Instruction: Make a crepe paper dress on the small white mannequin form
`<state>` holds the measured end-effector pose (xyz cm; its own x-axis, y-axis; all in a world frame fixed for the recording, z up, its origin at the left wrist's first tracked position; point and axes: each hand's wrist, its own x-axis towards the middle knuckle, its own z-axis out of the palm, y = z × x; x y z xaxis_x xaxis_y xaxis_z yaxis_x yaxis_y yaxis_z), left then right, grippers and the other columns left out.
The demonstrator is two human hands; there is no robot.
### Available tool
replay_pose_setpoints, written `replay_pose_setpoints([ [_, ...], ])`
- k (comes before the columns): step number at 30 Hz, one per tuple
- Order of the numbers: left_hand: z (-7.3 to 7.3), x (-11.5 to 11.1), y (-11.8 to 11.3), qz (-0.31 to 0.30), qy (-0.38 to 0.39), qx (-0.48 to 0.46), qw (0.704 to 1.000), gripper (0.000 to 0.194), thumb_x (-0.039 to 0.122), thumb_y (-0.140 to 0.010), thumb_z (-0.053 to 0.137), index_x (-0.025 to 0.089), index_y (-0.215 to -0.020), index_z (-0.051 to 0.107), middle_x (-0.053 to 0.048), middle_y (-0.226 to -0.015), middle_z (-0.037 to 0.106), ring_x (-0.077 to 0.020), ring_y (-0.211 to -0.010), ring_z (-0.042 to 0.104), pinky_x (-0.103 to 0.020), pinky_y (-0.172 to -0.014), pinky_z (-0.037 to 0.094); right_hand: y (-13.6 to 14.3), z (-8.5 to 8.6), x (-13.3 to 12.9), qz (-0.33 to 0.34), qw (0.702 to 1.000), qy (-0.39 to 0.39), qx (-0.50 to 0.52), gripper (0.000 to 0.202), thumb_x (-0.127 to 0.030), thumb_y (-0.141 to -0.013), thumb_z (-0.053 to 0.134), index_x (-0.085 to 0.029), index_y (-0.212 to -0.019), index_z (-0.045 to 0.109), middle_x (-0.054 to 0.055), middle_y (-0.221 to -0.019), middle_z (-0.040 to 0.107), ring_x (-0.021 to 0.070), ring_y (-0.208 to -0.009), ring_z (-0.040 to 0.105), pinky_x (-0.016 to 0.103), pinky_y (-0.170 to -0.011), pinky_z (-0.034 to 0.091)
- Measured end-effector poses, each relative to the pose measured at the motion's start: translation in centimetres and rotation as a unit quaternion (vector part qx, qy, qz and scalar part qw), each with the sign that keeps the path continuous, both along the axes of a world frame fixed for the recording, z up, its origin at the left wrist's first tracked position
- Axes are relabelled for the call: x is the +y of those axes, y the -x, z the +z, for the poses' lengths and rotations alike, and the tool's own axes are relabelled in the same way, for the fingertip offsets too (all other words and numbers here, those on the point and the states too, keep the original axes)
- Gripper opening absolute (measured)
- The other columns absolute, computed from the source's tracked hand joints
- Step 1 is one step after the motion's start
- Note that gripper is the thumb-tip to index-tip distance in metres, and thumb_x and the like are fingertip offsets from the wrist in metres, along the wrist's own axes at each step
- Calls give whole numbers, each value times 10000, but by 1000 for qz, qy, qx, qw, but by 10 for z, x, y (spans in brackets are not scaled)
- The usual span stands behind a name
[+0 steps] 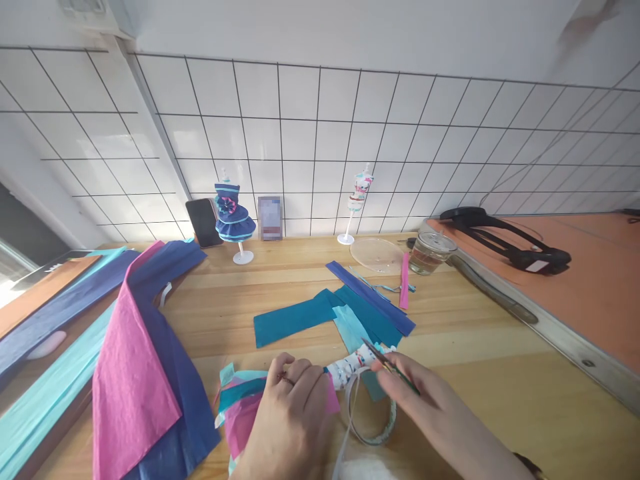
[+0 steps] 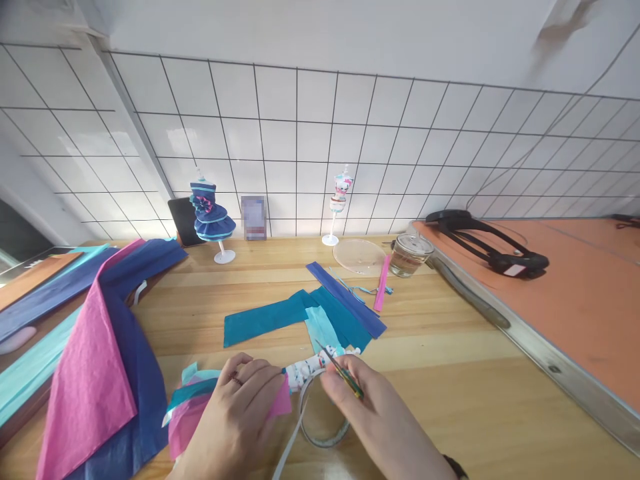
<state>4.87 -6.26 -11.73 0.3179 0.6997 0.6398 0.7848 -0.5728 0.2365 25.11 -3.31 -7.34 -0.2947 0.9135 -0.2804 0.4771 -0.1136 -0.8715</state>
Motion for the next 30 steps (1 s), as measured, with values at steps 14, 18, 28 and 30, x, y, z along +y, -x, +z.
replay_pose_setpoints([
  [14,2,2,-4,35,-34,-6,999,232,46,-799,409,185,-805,595,-36,-677,629,-189,-665,582,-367,-677,418,1,-14,2,80,991,-35,-98,152,-320,-805,532,-197,-782,617,13,-727,668,193,-685,600,241,-622,412],
  [18,2,2,-7,42,-31,-6,999,232,59,-824,409,186,-778,598,-31,-660,618,-180,-648,576,-366,-687,415,3,-19,-4,82,988,-59,-119,338,-420,-856,451,-203,-597,441,-41,-527,435,123,-512,403,227,-495,290],
  [28,7,-6,-9,29,-7,20,999,238,47,-813,400,172,-750,593,-40,-665,597,-177,-655,563,-383,-720,436,3,-5,-21,58,996,-49,-35,339,-470,-808,509,-205,-596,490,-24,-560,461,129,-539,375,213,-489,309],
  [30,4,-7,-11,23,-20,22,999,240,39,-809,390,163,-741,584,-48,-668,597,-178,-663,564,-394,-730,444,5,-4,-25,38,998,-54,-20,329,-489,-775,535,-211,-599,526,-13,-562,503,144,-552,408,213,-496,334],
])
